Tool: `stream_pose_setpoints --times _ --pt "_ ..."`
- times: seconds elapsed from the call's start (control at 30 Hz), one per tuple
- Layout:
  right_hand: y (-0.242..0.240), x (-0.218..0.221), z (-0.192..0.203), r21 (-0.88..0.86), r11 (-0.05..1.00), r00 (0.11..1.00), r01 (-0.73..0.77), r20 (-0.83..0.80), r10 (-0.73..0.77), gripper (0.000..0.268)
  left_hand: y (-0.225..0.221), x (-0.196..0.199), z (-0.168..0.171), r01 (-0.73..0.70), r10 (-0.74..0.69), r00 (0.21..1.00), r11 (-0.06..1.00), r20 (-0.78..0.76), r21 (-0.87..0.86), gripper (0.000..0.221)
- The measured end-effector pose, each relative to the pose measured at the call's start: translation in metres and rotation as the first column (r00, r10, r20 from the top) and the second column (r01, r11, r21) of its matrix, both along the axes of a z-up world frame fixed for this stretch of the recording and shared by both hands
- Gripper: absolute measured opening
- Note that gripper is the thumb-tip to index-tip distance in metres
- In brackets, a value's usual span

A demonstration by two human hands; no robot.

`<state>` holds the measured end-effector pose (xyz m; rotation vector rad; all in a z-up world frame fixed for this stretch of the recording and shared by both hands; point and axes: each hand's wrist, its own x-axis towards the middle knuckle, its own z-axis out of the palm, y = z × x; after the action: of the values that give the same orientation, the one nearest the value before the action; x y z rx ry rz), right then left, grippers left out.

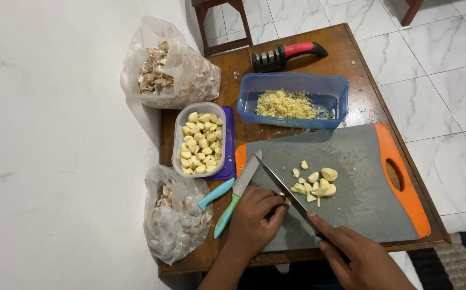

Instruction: Slicing peeled garlic cloves into thin pieces on a cutting board using a chef's knife.

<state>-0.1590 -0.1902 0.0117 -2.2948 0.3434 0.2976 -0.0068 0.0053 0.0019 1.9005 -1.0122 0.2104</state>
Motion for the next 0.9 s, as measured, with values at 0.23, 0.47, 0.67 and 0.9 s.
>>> stream_pose_setpoints --times 0.23,0.47,0.67,0.9 --pt "0.006 0.008 0.007 0.086 0.993 0.985 0.076 -0.162 -0.062 0.072 -0.001 -0.004 -0.003 -0.01 0.009 0.999 1.0 -0.034 -0.016 0.008" --pt "0.012 0.015 -0.001 0.062 0.998 0.991 -0.008 -0.13 0.016 0.075 -0.001 -0.005 -0.007 -0.004 0.004 1.0 1.0 -0.02 -0.022 0.006" --pt "0.016 0.021 0.0 0.03 0.998 0.997 -0.047 -0.062 0.048 0.075 -0.003 -0.006 -0.003 0.01 -0.008 0.998 0.999 0.054 -0.041 0.005" --pt "0.021 0.025 0.01 0.018 0.999 0.994 -0.034 -0.102 0.036 0.074 -0.003 -0.01 -0.005 -0.011 0.012 0.992 1.0 0.124 -0.006 0.008"
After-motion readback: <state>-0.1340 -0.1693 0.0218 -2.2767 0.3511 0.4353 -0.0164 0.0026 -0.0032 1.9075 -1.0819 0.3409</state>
